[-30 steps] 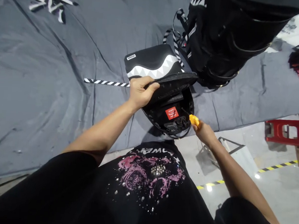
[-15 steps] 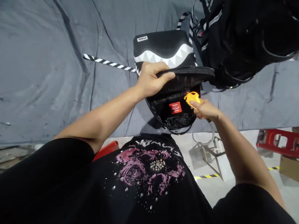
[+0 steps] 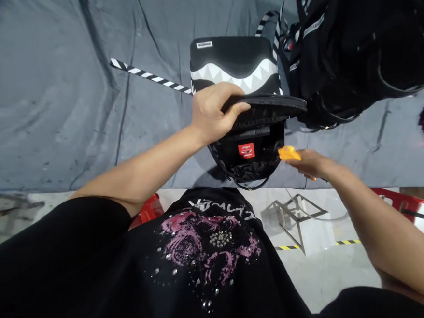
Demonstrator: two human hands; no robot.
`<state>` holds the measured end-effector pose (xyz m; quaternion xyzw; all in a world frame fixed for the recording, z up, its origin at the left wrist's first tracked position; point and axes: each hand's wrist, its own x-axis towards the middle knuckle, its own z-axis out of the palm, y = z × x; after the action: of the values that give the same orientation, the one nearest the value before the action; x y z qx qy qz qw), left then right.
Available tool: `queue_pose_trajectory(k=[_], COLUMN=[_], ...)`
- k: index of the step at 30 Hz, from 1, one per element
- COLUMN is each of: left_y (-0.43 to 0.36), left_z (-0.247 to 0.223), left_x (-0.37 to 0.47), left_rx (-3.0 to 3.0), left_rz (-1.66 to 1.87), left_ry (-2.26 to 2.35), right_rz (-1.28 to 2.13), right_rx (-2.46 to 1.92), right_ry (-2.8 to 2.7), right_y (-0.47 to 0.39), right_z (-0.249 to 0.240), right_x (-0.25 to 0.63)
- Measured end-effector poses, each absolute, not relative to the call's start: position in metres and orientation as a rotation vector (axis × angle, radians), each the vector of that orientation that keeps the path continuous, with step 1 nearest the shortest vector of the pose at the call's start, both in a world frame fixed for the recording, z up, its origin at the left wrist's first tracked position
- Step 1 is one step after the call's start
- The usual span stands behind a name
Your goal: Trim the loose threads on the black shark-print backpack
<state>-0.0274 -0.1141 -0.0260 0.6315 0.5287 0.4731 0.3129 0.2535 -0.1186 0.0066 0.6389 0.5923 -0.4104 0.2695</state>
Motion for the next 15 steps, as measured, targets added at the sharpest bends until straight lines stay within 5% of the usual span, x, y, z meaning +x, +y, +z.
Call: queue_pose_trajectory(k=[7,15], left_y=[-0.21,-0.169], left_z=[-0.054,-0.161], left_x=[0.015,0.05], left_rx=[2.019,1.808], left_rz=[0.272,-0.306], left_ry=[0.628,1.067], right_rz=[-1.158,-0.752], right_rx=[1.53,1.128], right_ry=[1.848,2.091], right_y=[-0.088,-0.046], right_z=[0.007,-0.029], right_x=[0.232,0.253])
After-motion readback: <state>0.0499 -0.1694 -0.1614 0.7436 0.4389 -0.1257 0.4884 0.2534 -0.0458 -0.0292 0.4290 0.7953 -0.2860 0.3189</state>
